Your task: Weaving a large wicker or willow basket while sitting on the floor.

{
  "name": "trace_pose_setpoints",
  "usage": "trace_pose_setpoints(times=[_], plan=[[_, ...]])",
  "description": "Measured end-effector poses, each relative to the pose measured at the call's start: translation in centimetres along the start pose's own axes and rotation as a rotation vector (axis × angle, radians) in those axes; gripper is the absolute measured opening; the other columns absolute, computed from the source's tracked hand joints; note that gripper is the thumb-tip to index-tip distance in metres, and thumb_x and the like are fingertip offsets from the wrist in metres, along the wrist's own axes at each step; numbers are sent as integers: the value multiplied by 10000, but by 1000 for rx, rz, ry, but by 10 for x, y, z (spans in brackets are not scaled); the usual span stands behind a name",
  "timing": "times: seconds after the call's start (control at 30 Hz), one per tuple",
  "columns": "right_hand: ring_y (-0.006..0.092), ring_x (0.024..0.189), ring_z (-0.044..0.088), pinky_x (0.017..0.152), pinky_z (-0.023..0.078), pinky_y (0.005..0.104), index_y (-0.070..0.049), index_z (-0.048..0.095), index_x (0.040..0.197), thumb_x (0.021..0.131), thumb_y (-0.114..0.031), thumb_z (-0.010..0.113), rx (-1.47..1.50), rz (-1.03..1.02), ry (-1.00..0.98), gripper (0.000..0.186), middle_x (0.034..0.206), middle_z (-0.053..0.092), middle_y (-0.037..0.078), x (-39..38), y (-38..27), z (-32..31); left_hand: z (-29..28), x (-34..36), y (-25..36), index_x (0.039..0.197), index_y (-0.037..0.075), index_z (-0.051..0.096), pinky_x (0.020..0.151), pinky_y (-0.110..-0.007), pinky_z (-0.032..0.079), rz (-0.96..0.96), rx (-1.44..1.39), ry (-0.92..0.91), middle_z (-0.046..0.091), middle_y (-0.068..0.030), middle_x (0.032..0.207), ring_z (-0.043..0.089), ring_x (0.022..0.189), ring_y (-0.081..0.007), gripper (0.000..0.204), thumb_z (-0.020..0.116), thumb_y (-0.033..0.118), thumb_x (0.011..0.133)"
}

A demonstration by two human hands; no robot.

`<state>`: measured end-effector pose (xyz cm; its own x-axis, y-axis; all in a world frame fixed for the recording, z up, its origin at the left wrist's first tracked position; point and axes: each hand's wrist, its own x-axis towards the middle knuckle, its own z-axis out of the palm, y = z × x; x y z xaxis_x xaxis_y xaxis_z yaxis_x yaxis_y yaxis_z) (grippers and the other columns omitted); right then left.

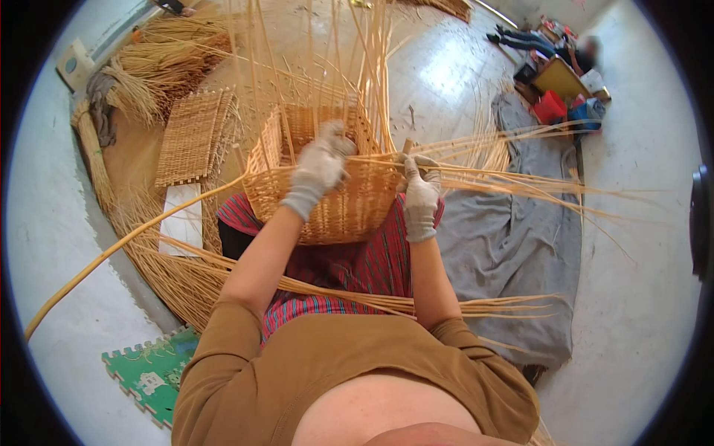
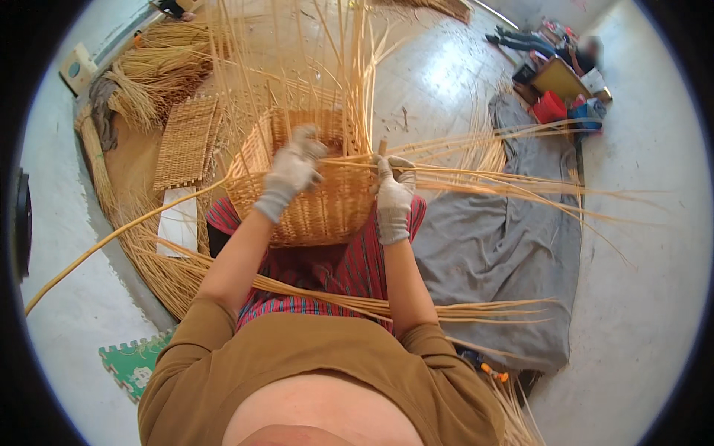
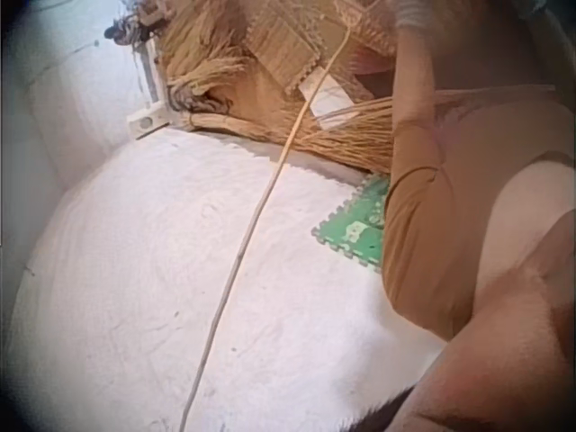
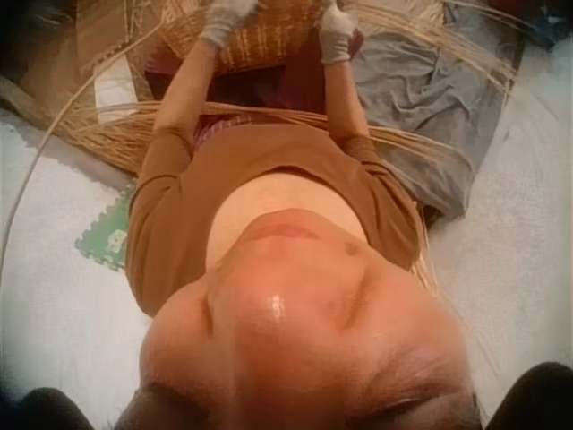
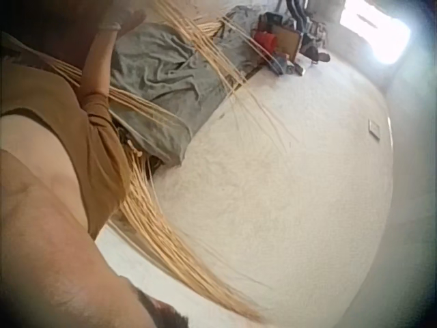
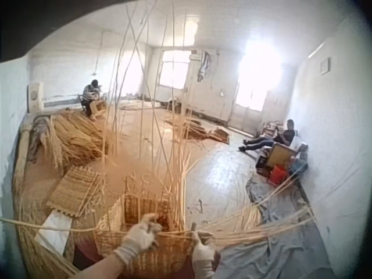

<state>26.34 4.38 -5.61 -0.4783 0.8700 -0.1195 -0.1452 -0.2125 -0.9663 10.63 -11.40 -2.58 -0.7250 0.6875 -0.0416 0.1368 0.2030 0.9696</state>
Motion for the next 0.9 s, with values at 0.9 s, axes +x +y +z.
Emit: trace_pose_setpoints(times=[0.9], plan=[[374, 991, 685, 818, 558, 460, -99, 694, 1179, 812, -171, 765, -146, -1156, -1019, 380, 1047, 726, 151, -134, 0, 217, -122, -94, -115, 1144, 126, 619, 775, -435, 532, 436, 752, 668, 661, -151, 1148, 686, 857, -316, 278, 741, 170, 898]])
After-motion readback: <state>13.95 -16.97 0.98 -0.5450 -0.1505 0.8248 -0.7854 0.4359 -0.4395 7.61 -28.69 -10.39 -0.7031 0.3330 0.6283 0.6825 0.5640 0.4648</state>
